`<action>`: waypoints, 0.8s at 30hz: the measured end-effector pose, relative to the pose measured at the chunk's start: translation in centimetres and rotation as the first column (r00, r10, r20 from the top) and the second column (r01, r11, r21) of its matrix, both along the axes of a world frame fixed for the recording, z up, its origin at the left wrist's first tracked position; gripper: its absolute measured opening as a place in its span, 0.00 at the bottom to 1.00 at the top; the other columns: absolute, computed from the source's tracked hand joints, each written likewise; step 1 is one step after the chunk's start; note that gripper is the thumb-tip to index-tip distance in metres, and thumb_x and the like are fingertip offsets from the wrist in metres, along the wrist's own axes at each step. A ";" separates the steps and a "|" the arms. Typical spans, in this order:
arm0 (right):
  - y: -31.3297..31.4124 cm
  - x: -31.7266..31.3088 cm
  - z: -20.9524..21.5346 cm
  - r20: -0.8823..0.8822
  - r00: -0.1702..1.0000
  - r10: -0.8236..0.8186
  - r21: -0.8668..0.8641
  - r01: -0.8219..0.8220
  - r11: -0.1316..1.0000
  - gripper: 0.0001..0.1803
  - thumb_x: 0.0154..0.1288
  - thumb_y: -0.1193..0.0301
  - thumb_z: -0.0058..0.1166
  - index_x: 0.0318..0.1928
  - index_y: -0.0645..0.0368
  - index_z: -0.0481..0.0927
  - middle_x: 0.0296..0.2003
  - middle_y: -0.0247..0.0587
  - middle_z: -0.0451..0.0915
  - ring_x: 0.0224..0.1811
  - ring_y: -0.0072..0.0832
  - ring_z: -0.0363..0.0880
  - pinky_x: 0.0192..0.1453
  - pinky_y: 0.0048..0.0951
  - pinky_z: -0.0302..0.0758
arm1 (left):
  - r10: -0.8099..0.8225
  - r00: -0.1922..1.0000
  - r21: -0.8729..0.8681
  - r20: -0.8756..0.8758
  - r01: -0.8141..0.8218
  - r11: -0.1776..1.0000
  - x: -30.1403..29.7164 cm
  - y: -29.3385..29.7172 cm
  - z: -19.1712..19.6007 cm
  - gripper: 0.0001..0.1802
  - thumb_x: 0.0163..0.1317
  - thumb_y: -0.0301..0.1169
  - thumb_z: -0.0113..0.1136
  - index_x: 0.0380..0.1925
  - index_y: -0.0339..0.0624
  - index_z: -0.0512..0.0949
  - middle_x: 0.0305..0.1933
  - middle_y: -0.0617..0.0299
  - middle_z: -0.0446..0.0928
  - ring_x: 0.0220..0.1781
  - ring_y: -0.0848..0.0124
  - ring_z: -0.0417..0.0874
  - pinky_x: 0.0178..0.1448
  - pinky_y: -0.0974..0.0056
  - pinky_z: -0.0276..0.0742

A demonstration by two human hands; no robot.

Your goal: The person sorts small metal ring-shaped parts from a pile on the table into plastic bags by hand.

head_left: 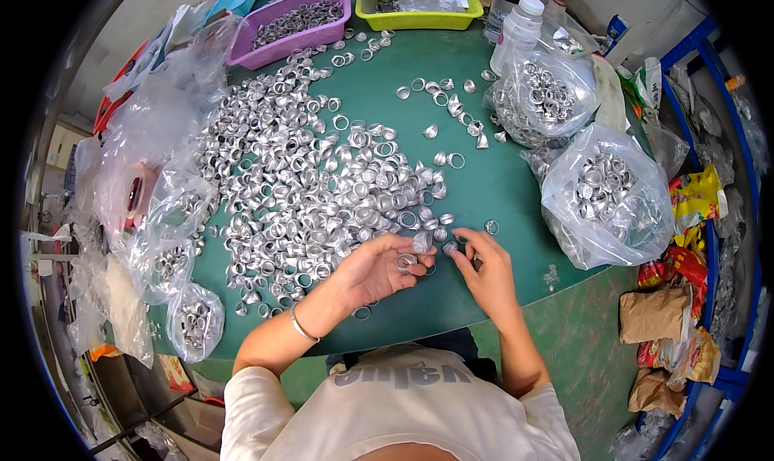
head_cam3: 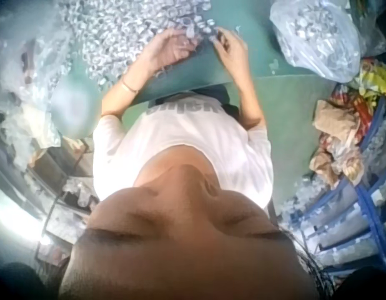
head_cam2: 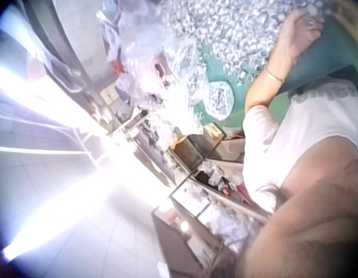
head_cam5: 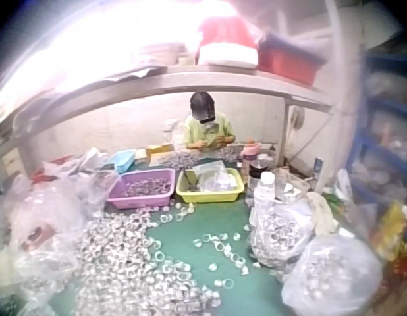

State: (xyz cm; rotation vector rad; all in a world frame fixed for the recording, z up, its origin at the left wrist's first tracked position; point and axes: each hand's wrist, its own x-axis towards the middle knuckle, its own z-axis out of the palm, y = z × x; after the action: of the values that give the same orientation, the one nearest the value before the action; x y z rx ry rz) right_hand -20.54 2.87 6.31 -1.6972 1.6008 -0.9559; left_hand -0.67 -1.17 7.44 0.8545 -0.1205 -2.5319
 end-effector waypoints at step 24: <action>-4.8 -0.7 0.3 -0.327 0.943 -0.065 -0.066 0.046 0.997 0.09 0.56 0.69 0.57 0.36 0.60 0.79 0.25 0.48 0.78 0.20 0.44 0.75 0.26 0.38 0.70 | 0.791 0.253 -0.427 0.557 0.904 0.012 0.0 -0.8 0.6 0.22 0.47 0.14 0.47 0.45 0.35 0.73 0.39 0.51 0.73 0.42 0.53 0.76 0.41 0.57 0.76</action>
State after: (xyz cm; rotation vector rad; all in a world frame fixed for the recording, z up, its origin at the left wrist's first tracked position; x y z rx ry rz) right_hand -21.28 -1.95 6.62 -1.9406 1.8577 -0.7796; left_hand -0.64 -1.92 8.03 1.4181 -2.2945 -0.3912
